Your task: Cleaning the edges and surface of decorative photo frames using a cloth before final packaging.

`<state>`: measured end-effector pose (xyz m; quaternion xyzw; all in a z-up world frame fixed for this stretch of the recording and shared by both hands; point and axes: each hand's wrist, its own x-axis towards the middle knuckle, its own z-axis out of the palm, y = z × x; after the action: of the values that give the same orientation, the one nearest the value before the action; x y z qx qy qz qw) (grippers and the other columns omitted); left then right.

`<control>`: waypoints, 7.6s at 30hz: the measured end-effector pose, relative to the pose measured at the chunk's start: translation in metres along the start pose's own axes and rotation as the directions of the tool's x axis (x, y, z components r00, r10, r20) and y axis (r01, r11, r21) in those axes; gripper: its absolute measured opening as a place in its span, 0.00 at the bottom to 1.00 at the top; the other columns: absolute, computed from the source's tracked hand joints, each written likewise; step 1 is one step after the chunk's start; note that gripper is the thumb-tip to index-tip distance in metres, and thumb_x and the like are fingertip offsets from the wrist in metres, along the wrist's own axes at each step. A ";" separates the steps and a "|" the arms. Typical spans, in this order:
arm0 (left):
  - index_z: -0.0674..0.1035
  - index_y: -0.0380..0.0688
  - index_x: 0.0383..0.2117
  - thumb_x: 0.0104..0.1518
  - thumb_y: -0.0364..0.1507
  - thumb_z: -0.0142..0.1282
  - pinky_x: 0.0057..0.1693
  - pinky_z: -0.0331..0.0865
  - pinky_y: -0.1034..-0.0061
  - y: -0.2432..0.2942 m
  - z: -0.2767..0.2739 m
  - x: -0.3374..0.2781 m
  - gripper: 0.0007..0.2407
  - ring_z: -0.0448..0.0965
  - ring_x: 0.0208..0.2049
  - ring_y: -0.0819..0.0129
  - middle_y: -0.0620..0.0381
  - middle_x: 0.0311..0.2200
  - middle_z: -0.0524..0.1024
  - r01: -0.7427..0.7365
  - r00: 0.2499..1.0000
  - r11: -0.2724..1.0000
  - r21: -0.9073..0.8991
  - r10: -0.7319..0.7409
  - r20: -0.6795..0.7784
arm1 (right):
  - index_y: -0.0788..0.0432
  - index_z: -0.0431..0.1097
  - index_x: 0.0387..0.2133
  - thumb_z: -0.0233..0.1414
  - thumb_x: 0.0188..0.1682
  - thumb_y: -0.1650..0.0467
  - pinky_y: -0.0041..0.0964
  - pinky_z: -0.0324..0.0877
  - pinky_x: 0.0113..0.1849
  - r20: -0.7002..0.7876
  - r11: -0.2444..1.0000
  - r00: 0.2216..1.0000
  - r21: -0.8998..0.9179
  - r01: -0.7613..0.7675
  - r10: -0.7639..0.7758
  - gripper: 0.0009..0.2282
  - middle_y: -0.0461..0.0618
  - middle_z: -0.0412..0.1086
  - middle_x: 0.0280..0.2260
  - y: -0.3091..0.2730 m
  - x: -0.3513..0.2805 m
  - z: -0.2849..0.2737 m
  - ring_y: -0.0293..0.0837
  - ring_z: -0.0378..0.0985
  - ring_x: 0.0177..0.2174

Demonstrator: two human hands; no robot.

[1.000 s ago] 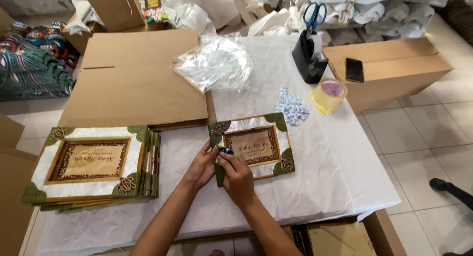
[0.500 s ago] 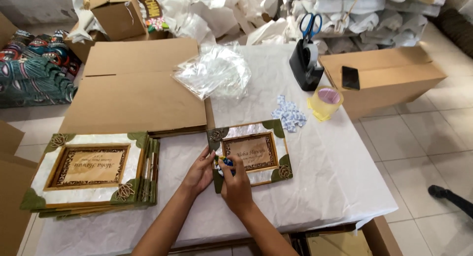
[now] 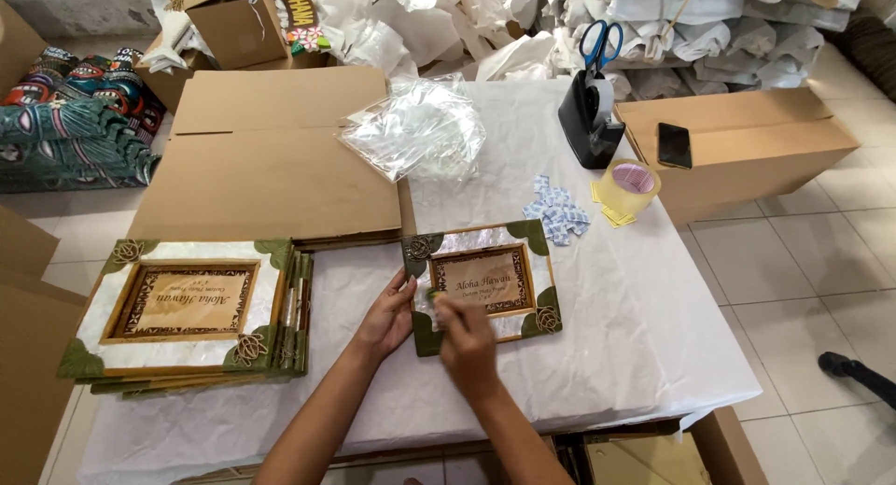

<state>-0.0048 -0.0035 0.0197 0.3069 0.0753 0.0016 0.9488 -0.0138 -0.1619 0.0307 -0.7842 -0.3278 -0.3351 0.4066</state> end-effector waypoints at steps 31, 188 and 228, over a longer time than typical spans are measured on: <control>0.71 0.53 0.61 0.63 0.26 0.51 0.50 0.78 0.59 0.012 0.018 -0.007 0.19 0.81 0.48 0.56 0.51 0.50 0.79 0.022 1.000 0.999 0.045 -0.022 0.002 | 0.56 0.80 0.41 0.50 0.50 0.77 0.41 0.74 0.43 -0.140 0.998 0.989 -0.040 0.048 -0.053 0.12 0.48 0.76 0.40 -0.006 0.030 -0.044 0.49 0.78 0.39; 0.70 0.50 0.62 0.61 0.24 0.52 0.54 0.74 0.65 0.013 0.022 -0.012 0.20 0.79 0.50 0.60 0.53 0.52 0.77 0.040 0.999 0.999 -0.014 -0.040 0.003 | 0.62 0.75 0.45 0.50 0.51 0.81 0.46 0.73 0.54 -0.371 0.987 0.915 0.050 -0.150 0.158 0.11 0.58 0.74 0.49 -0.007 0.068 -0.077 0.55 0.76 0.52; 0.75 0.51 0.59 0.62 0.25 0.52 0.55 0.75 0.64 0.009 0.016 -0.007 0.17 0.82 0.46 0.58 0.52 0.46 0.81 -0.010 1.000 0.999 0.043 0.011 -0.027 | 0.59 0.76 0.50 0.63 0.44 0.79 0.49 0.71 0.49 -0.242 0.912 0.900 -0.107 -0.395 0.362 0.19 0.54 0.74 0.45 0.081 0.130 -0.125 0.57 0.76 0.47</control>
<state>-0.0090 -0.0060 0.0386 0.3277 0.0865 0.0094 0.9408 0.0901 -0.2748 0.1555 -0.8204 -0.0956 -0.3573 0.4360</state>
